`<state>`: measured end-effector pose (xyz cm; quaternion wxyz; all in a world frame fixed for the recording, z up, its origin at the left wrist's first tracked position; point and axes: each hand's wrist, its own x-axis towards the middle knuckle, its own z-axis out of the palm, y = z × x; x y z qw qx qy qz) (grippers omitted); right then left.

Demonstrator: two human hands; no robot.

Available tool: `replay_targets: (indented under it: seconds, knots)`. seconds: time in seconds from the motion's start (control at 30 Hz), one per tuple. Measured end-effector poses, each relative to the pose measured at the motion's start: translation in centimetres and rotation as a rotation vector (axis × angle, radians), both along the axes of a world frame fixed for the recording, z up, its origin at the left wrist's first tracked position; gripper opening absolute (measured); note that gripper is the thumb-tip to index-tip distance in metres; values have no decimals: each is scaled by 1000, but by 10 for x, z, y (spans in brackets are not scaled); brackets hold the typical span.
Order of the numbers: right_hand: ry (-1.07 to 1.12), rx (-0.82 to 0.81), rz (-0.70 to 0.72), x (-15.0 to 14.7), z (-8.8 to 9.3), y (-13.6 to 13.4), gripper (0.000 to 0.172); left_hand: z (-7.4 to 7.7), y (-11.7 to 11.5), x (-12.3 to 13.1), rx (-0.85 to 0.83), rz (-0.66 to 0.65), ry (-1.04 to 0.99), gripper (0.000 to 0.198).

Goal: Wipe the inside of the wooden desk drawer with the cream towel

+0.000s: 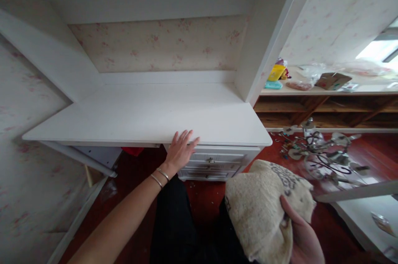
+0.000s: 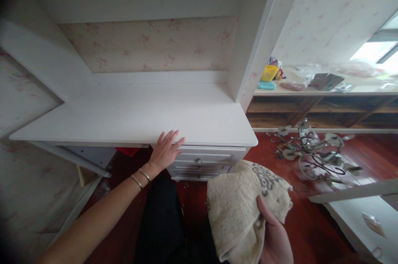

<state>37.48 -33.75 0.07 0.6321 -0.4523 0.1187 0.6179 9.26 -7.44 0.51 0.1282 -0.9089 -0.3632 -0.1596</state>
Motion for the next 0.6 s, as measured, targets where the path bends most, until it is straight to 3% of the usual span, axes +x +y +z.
replay_targets:
  seconds: [0.23,0.33,0.47,0.53,0.6]
  knots:
    - [95,-2,-121,-25,-36,59,50,-1,18,12,-48,64,27,51]
    - [104,-11,-165,-30,-55,88,44,8,23,7,-123,27,69,59]
    - [77,-19,-197,-28,-74,122,41,26,48,-17,-229,-50,38,48]
    - [56,5,-193,-27,-77,137,39,32,66,-33,-199,29,-21,44]
    - [44,25,-184,-28,-75,151,38,32,84,-47,-172,191,-60,43]
